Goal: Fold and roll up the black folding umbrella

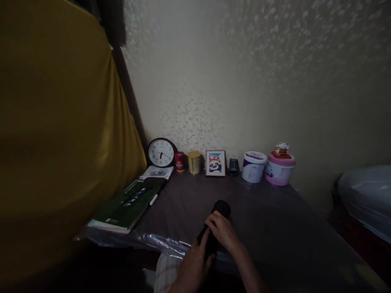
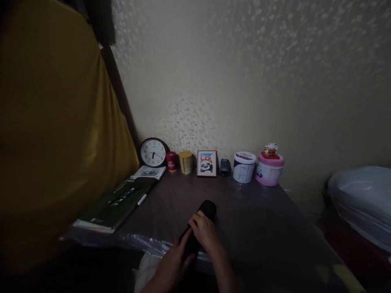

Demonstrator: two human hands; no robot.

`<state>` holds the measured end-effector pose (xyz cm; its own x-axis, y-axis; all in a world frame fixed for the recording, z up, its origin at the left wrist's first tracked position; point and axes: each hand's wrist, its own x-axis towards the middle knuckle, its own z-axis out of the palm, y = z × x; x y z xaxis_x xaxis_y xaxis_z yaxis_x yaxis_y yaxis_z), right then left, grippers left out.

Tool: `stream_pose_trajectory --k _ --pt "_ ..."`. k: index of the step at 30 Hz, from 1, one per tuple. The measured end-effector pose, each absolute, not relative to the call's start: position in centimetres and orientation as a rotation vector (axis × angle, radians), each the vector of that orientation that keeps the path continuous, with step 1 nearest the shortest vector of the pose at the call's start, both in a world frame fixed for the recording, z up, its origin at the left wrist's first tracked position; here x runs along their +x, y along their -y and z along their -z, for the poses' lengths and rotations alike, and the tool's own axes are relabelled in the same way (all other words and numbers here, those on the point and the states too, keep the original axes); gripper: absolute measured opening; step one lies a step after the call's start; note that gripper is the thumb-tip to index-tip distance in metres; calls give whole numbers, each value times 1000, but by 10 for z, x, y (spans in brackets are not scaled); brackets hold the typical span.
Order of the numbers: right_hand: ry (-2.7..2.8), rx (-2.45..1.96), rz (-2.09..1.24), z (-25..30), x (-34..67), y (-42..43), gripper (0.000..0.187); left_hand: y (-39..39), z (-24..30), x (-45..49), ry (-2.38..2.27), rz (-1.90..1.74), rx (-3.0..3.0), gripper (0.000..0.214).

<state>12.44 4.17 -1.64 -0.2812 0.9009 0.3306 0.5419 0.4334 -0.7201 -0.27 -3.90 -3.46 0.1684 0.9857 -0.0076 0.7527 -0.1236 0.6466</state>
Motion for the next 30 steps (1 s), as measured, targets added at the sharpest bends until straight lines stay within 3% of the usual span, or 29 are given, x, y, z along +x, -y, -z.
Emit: stream_pose_trajectory --k 10,15,22,30 --pt "1328 -1196 -1003 26 152 -48 33 37 39 -19 -1455 -743 1788 67" --pt "1297 -1196 -1025 32 155 -49 33 53 33 -19 -1804 -537 1879 65" --pt "1588 -1145 -1004 30 135 -53 30 68 31 -1 -1914 -422 2253 72" --pt "2201 -1247 -613 8 120 -52 26 61 45 0 -2055 -289 2310 69"
